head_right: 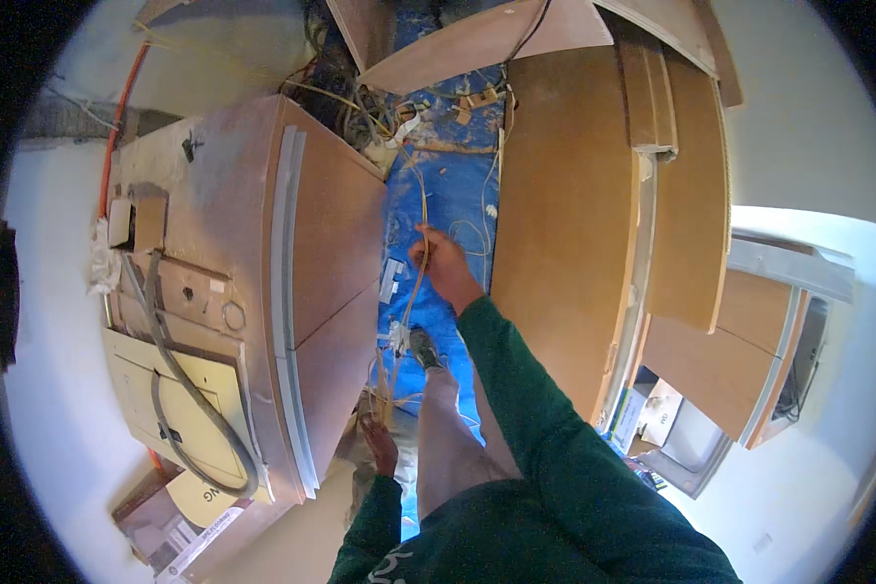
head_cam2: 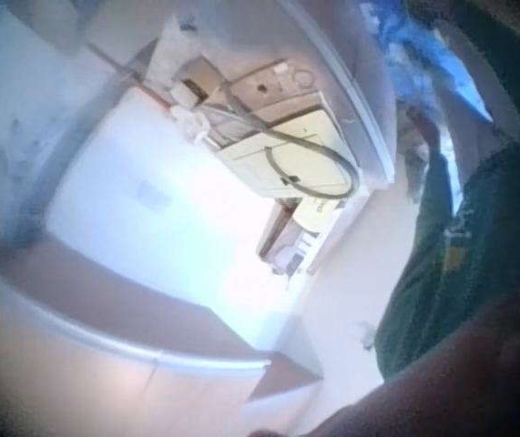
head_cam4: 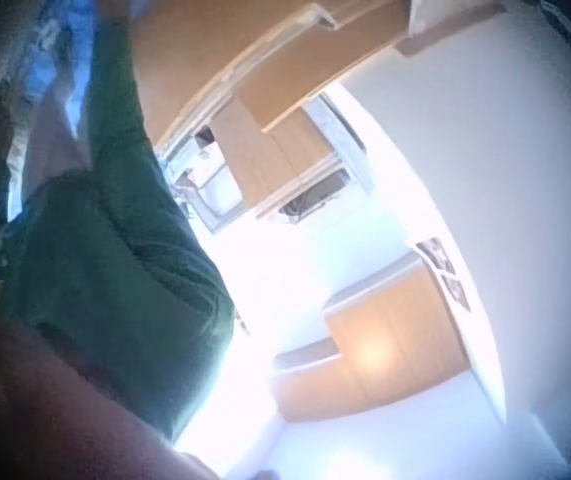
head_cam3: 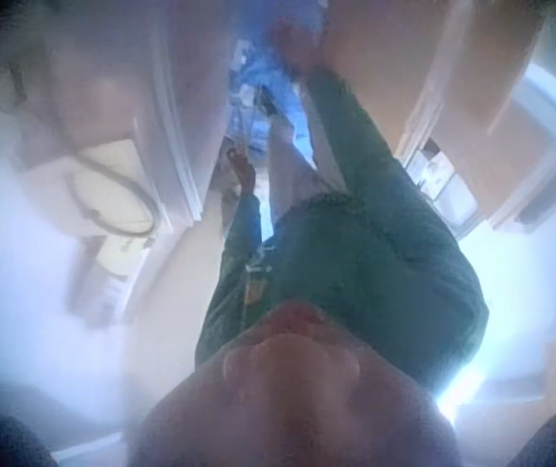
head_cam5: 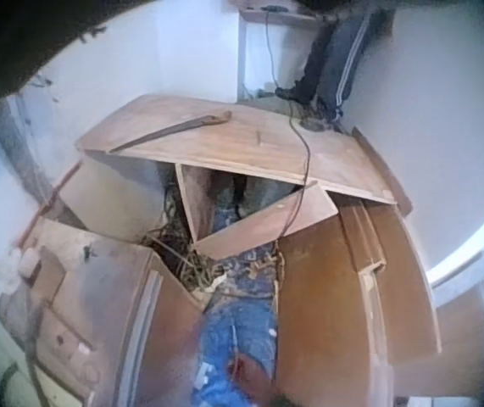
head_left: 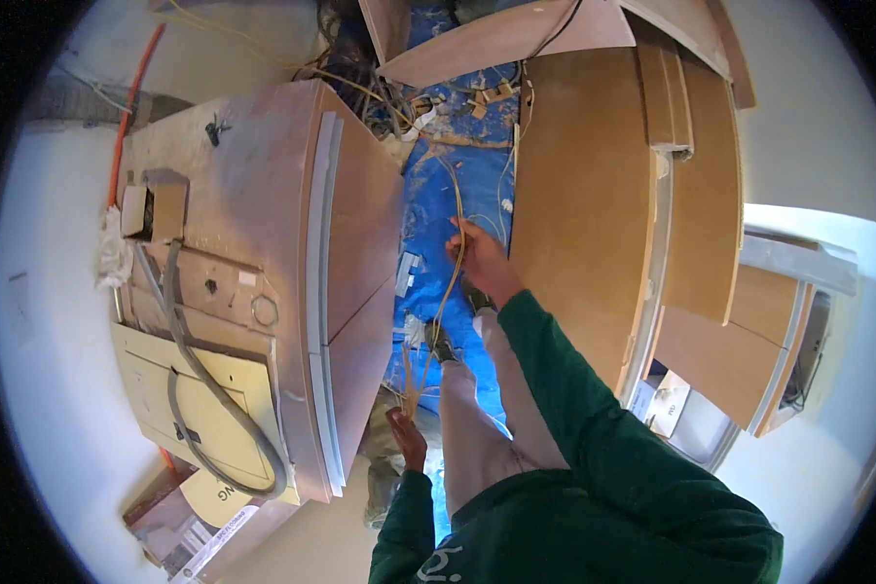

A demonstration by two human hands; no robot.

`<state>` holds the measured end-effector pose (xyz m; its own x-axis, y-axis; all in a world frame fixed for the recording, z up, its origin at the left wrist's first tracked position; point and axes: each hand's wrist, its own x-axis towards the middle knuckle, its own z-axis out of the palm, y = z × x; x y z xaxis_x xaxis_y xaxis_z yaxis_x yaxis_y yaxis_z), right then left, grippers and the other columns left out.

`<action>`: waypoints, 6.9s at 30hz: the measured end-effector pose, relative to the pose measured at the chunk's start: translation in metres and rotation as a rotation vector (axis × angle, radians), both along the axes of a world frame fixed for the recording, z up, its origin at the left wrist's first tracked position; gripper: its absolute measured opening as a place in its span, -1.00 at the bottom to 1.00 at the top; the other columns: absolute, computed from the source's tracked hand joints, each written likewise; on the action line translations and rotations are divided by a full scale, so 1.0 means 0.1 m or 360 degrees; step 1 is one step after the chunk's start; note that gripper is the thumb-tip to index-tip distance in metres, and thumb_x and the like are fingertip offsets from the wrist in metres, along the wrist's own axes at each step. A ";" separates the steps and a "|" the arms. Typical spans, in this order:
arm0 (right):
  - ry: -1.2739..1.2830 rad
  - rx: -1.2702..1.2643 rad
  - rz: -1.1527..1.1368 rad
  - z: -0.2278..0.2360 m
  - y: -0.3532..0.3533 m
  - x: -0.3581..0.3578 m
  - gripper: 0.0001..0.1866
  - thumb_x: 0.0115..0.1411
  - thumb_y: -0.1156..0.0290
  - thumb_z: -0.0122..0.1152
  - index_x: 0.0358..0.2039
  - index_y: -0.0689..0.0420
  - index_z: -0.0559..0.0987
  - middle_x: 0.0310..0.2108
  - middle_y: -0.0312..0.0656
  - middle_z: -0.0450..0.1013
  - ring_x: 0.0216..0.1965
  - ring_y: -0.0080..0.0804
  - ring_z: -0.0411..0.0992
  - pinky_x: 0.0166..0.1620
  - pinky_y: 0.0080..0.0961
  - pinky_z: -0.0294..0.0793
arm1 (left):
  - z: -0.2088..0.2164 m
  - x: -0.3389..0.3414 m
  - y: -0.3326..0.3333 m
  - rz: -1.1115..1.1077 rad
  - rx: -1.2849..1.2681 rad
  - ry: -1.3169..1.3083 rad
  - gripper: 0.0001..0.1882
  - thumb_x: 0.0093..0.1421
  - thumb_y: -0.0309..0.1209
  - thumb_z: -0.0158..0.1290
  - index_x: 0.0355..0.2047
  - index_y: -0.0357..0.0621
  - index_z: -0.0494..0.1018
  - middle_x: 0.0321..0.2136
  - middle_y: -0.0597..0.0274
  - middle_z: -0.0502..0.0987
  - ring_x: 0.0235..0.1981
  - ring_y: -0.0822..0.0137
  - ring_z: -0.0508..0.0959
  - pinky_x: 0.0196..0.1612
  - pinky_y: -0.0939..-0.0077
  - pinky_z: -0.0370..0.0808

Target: The person organizes various cables by pulling them from a ceiling area, gathering them by hand, and coiling a length of grey cable.

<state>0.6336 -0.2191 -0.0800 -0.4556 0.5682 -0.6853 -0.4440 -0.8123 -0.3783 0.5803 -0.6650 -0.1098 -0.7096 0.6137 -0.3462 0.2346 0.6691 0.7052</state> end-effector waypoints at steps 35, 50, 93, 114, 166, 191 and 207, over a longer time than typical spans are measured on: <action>-0.0703 0.0624 0.0619 0.27 0.50 0.28 -0.74 0.21 0.30 0.10 -0.21 0.23 0.50 -0.51 -0.29 0.45 -0.49 -0.53 0.42 -0.32 -0.59 0.39 | 0.28 0.13 0.49 0.0212 -0.0120 -0.0186 -0.65 0.33 -0.18 -0.35 -0.32 -0.26 0.23 -0.53 -0.15 0.33 -0.50 -0.10 0.32 -0.38 0.10 0.24; -0.0210 0.0576 0.0701 1.02 1.36 -1.14 -0.69 0.25 0.29 0.01 -0.14 0.28 0.46 -0.35 -0.12 0.49 -0.24 -0.38 0.48 -0.10 -0.46 0.45 | 0.11 -0.23 1.14 0.0374 -0.0363 0.0101 -0.59 0.33 -0.15 -0.38 -0.33 -0.29 0.24 -0.47 -0.21 0.31 -0.42 -0.22 0.32 -0.34 0.00 0.20; 0.0665 0.2709 0.4037 1.32 -3.74 -0.98 -0.29 -0.05 0.17 0.34 0.03 0.36 0.34 -0.04 0.16 0.34 0.05 0.03 0.29 0.09 -0.30 0.28 | 1.01 0.62 -0.49 0.0970 0.0449 -0.0238 -0.39 -0.02 -0.26 0.10 -0.10 -0.37 0.09 -0.45 -0.23 0.48 -0.37 -0.24 0.48 -0.28 0.00 0.39; 0.0149 0.2762 0.4473 0.80 -3.90 -0.77 -0.65 0.25 0.17 -0.06 -0.30 0.25 0.45 -0.47 0.16 0.44 -0.39 0.11 0.42 -0.33 -0.08 0.37 | 0.87 0.51 -2.41 0.2462 -0.0457 0.0641 0.08 -0.33 -0.22 0.40 0.16 -0.34 0.06 0.08 -0.18 0.20 0.12 -0.12 0.18 0.17 0.12 0.15; -0.0502 0.3288 0.4260 4.15 -3.27 -0.34 -0.58 -0.28 0.32 0.47 -0.52 0.22 0.39 -0.62 0.03 0.36 -0.53 -0.05 0.39 -0.46 -0.26 0.34 | 1.49 3.27 -3.28 0.4456 0.2063 0.0313 -0.45 0.29 0.01 -0.25 0.11 -0.10 0.26 0.07 0.13 0.34 0.06 0.07 0.36 0.11 0.02 0.29; -0.0591 0.3300 0.4212 5.03 -3.37 -2.11 -0.63 -0.18 0.43 0.38 -0.61 0.13 0.27 -0.62 -0.42 0.13 -0.56 -0.62 0.13 -0.50 -0.57 0.17 | 1.76 2.63 -3.52 0.4345 0.1651 0.0066 -0.40 0.19 -0.06 -0.08 0.01 -0.39 0.31 0.01 -0.09 0.38 -0.01 -0.04 0.41 0.07 0.03 0.35; -0.0220 0.4113 0.3544 3.46 -3.09 -5.01 -0.73 -0.13 0.46 0.24 -0.39 0.28 0.44 -0.52 -0.10 0.40 -0.44 -0.30 0.40 -0.38 -0.36 0.39 | 1.80 1.99 -3.03 0.4192 0.1574 -0.0009 -0.45 0.22 -0.12 -0.11 0.08 -0.29 0.28 0.04 -0.03 0.35 0.01 -0.01 0.40 0.03 0.00 0.37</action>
